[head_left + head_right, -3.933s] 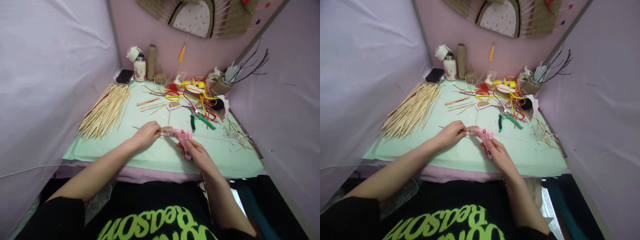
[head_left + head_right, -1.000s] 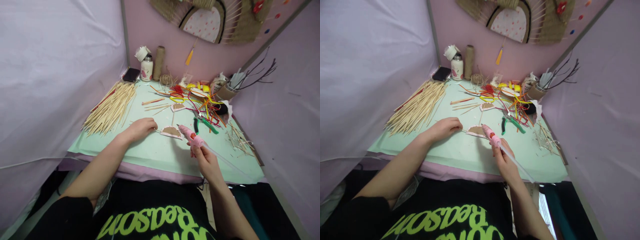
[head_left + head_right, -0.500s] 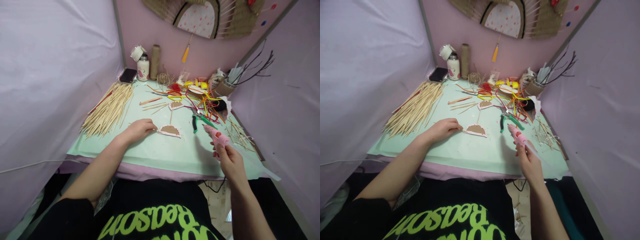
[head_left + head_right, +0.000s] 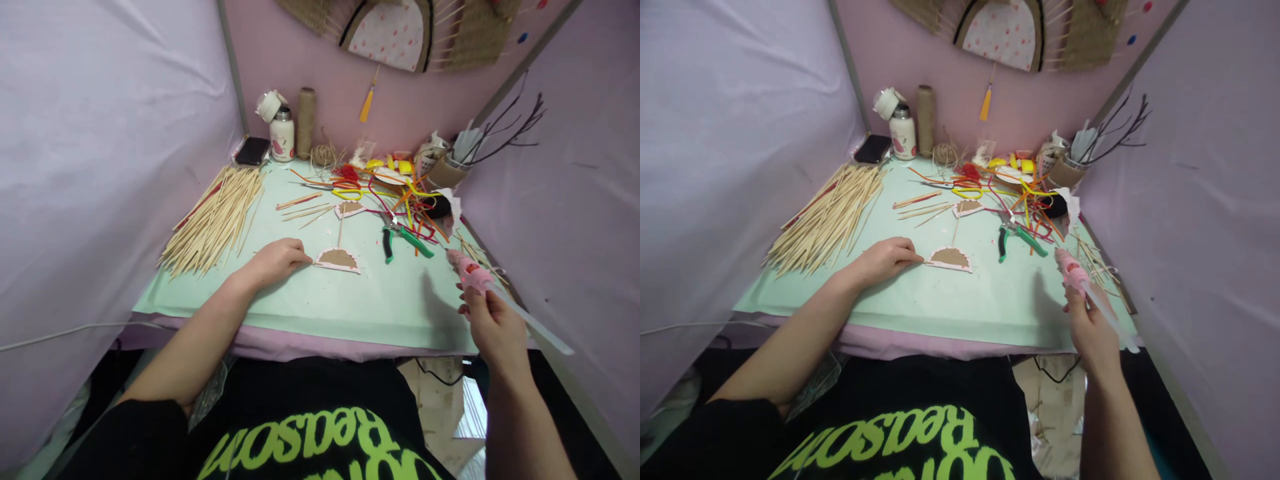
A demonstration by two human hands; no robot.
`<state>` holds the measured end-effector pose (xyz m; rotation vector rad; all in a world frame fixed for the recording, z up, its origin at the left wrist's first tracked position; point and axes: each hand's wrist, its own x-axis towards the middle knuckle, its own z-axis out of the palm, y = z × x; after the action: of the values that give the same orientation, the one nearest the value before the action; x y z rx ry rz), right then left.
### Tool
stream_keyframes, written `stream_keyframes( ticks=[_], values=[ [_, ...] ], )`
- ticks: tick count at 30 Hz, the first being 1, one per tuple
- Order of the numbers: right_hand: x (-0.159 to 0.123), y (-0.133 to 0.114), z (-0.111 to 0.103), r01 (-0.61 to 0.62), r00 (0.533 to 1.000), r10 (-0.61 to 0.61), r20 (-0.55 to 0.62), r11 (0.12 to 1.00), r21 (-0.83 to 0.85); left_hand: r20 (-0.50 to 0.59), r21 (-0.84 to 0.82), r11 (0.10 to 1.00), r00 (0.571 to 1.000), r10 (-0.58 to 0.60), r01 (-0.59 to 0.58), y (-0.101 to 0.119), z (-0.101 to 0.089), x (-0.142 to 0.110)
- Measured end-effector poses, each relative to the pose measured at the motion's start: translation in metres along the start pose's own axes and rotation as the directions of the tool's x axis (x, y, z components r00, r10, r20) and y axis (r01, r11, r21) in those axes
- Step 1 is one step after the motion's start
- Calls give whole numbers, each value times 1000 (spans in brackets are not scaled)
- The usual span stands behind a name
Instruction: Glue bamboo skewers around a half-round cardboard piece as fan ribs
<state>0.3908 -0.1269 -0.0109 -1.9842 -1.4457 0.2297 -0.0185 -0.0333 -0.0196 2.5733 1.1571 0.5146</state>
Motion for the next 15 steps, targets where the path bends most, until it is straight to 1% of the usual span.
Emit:
stream_keyframes(
  ticks=[2,6,8,11,13,15],
  values=[
    [6,4,-5,-15,999,13,-36,998,-60,-3,-3,1000,1000,0,0,0,1,0],
    [22,26,-7,43,996,-59,-71,978,-206,-3,3,1000,1000,-2,2,0,1,0],
    [27,39,-4,84,993,-104,-63,960,-265,-8,11,1000,1000,2,-2,0,1,0],
    [31,54,2,186,979,-201,-18,932,-312,-7,24,1000,1000,8,-8,0,1,0],
    [31,58,4,235,969,-245,14,913,-333,-7,32,999,1000,14,-13,0,1,1],
    [30,56,2,238,967,-253,13,892,-383,-7,34,999,1000,20,-20,0,1,1]
  ],
)
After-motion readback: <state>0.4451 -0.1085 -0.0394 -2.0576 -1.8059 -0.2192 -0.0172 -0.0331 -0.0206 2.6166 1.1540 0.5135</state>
